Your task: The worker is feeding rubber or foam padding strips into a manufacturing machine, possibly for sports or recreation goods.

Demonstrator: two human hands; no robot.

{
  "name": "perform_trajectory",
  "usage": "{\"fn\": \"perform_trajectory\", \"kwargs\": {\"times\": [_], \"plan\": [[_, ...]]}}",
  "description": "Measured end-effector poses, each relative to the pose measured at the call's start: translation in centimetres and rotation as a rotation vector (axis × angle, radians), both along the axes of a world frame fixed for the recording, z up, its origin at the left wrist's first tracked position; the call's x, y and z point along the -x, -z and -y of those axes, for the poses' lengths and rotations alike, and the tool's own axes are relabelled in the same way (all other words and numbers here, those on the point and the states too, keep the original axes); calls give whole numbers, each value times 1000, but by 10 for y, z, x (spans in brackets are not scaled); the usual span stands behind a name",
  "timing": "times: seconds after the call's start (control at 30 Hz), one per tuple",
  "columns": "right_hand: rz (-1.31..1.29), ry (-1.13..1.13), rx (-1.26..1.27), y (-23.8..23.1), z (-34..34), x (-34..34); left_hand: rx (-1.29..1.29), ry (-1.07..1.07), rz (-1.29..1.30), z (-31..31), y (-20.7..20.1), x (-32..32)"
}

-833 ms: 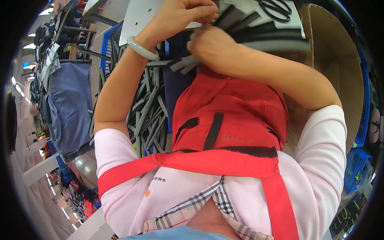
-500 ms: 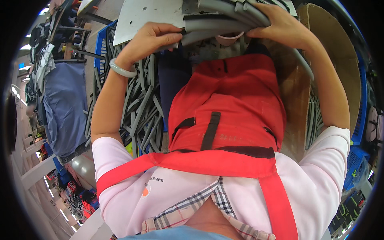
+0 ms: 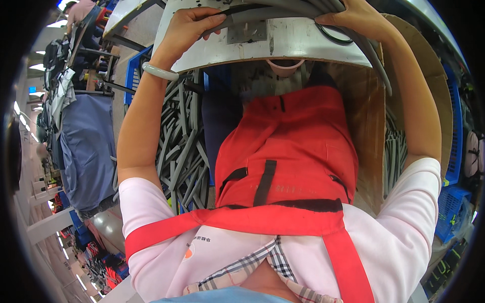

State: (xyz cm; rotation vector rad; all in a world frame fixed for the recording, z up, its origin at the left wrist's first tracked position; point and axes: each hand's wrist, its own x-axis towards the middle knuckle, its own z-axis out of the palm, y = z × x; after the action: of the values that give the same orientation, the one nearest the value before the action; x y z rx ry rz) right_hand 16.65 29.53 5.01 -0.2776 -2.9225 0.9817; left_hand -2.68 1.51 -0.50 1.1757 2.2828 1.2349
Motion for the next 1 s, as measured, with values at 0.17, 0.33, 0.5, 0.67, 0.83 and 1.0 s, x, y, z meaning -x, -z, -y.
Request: {"fn": "perform_trajectory", "kwargs": {"times": [0.17, 0.33, 0.5, 0.67, 0.83, 1.0], "plan": [[39, 7, 29, 3, -11, 8, 24, -12, 0, -7, 0, 8], [4, -25, -39, 4, -12, 14, -20, 7, 32, -5, -1, 14], [-50, -19, 24, 9, -21, 26, -1, -111, 169, -24, -12, 12], [-50, 4, -19, 6, -21, 26, -110, -136, 273, -26, 1, 25], [-107, 77, 155, 4, -7, -2, -338, -192, 368, -10, 1, 14], [-278, -223, -236, 50, 34, -15, 81, -38, -309, 10, -21, -27]]}}
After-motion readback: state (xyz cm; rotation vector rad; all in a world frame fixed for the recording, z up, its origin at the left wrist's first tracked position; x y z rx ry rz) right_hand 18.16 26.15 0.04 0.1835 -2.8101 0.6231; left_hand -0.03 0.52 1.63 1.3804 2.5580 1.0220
